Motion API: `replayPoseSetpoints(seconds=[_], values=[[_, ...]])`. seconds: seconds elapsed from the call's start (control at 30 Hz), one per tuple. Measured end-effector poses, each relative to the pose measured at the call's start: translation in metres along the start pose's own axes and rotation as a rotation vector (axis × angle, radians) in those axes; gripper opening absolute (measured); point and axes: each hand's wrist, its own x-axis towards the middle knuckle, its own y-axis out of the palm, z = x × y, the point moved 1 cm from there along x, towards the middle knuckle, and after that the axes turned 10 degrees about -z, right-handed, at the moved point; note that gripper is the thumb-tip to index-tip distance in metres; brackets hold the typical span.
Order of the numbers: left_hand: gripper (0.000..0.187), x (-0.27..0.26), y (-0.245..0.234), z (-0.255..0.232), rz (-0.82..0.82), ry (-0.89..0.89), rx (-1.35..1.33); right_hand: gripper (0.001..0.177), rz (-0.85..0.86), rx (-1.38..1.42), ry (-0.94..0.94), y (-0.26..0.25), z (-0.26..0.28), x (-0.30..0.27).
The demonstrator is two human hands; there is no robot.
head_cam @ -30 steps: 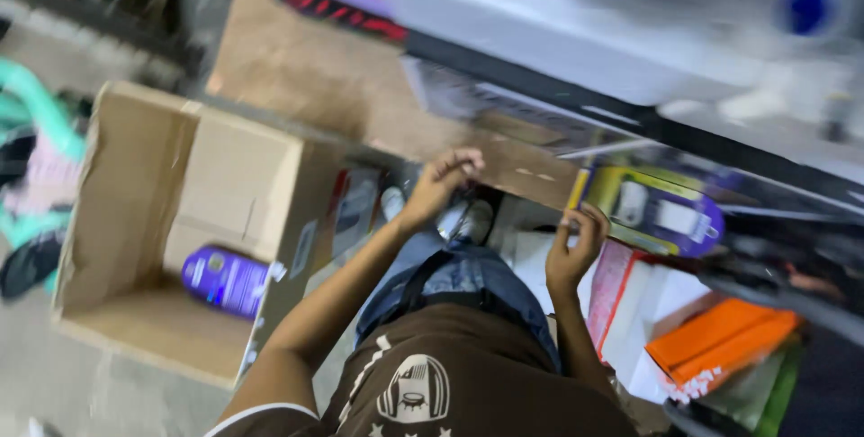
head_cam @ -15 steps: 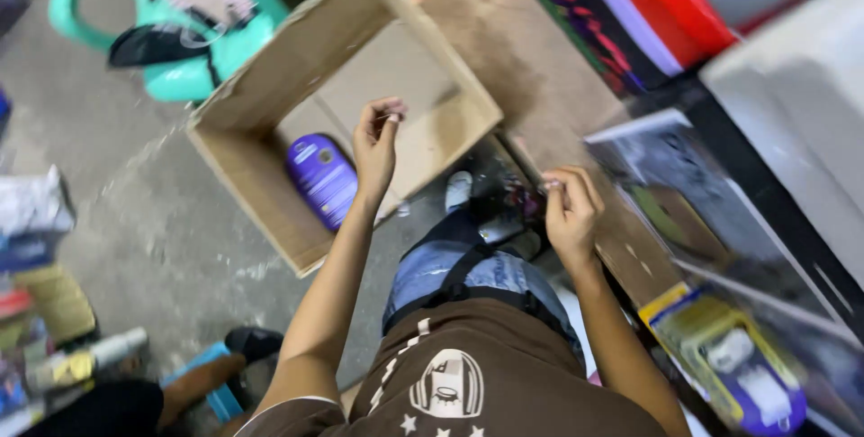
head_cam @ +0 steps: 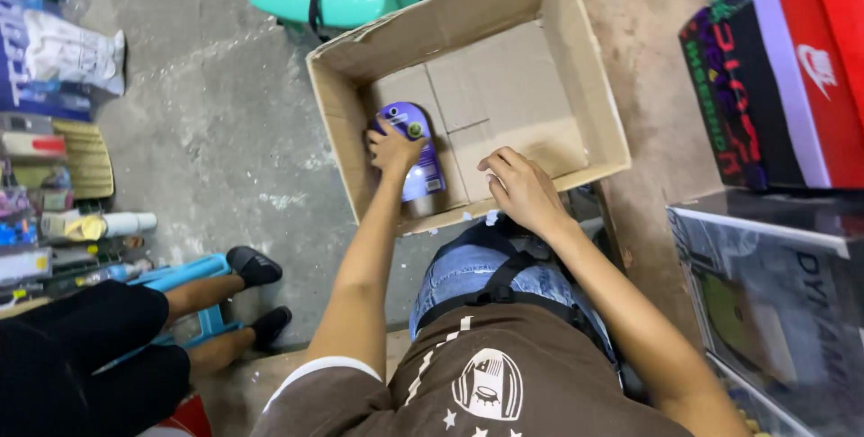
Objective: Sorting and organizing packaged phone chargers and USB cables into boxes and trays.
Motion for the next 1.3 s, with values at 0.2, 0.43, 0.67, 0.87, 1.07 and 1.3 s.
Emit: replayPoseSetpoints(seconds=[0.2, 0.43, 0.67, 0.87, 1.07, 1.3], values=[[0.146, -0.011, 0.013, -0.016, 0.022, -0.063, -0.004, 0.019, 0.055, -0.028, 0.031, 0.025, -0.011, 0.009], [0.138, -0.052, -0.012, -0.051, -0.132, 0.305, -0.172, 0.026, -0.002, 0.030, 0.201, 0.030, -0.025, 0.009], [0.131, -0.076, -0.072, -0.094, 0.017, 0.643, -0.656, 0.047, -0.316, 0.245, 0.341, 0.019, -0.047, 0.004], [0.102, -0.094, -0.114, -0.127, 0.739, 0.557, -0.912, 0.044, -0.468, 0.394, 0.471, -0.032, -0.052, -0.014], [0.082, -0.154, -0.084, -0.156, 2.172, 0.007, -1.246, 0.044, -0.675, 0.785, 0.564, -0.095, -0.047, -0.053], [0.096, -0.266, -0.064, -0.184, 2.531, -0.330, -0.795, 0.027, -0.761, 1.372, 0.449, -0.114, -0.077, -0.195]])
